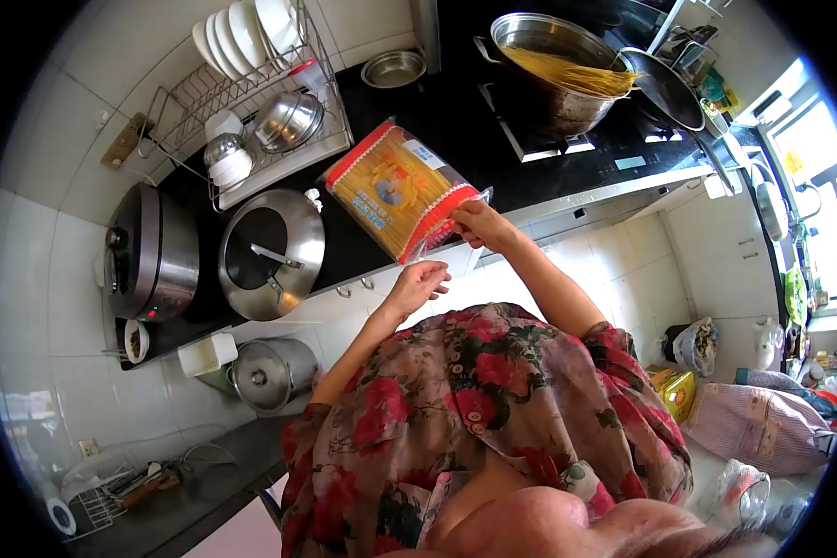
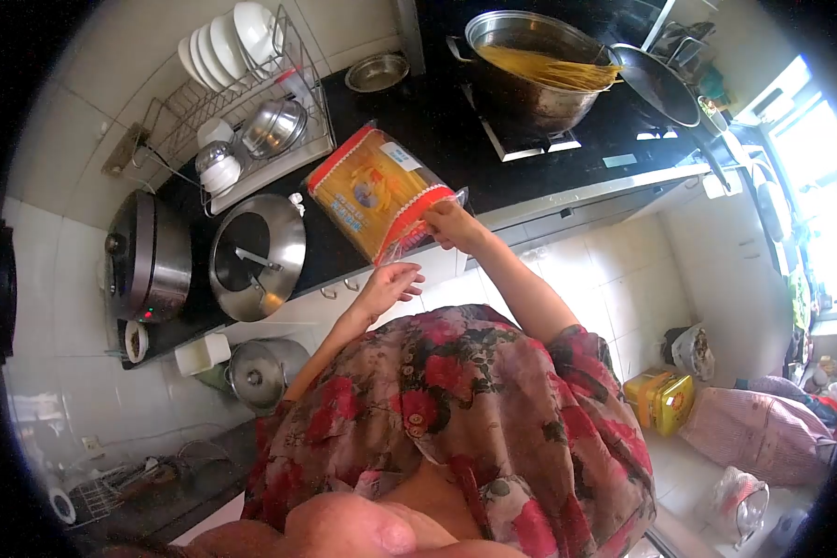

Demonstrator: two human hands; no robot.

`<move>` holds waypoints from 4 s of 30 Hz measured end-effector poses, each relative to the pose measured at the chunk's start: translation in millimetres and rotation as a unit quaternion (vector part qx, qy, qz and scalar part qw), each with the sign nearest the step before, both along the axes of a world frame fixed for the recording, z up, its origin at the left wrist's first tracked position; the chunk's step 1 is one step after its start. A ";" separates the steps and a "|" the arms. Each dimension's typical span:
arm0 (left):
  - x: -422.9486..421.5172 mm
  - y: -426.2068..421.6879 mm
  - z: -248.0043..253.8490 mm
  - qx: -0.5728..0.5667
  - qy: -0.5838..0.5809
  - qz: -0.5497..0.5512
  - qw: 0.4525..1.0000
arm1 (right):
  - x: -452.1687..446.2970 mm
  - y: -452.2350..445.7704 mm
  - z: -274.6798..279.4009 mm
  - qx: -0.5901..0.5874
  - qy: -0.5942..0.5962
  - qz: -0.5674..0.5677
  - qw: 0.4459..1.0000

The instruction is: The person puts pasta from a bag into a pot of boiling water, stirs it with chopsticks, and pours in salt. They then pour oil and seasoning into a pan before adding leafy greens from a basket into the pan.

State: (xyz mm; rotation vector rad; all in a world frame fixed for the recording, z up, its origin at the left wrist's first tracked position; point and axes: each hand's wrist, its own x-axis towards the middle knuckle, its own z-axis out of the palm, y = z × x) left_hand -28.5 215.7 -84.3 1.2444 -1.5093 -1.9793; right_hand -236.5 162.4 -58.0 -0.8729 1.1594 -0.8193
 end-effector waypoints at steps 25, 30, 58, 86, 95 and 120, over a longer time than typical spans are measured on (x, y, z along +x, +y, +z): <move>0.4 -0.5 -5.7 0.028 0.015 0.011 0.999 | -20.5 23.3 14.7 -0.039 0.153 0.037 0.987; 7.1 -1.8 9.5 0.059 0.057 0.016 0.996 | -83.3 91.7 94.3 -0.017 0.274 0.125 0.954; -211.5 -24.7 94.3 -0.012 0.084 0.004 0.996 | -323.5 6.8 177.6 -0.484 0.346 -0.143 0.791; -576.2 110.6 54.6 0.069 0.046 -0.311 0.947 | -510.1 364.7 98.8 -0.181 0.395 -0.309 0.846; -731.4 163.7 59.6 0.074 0.025 -0.362 0.929 | -634.4 393.5 79.7 -0.207 0.362 -0.282 0.864; -1158.0 114.6 129.6 0.054 0.208 -0.512 0.831 | -1118.6 570.8 273.6 0.032 0.827 -0.475 0.299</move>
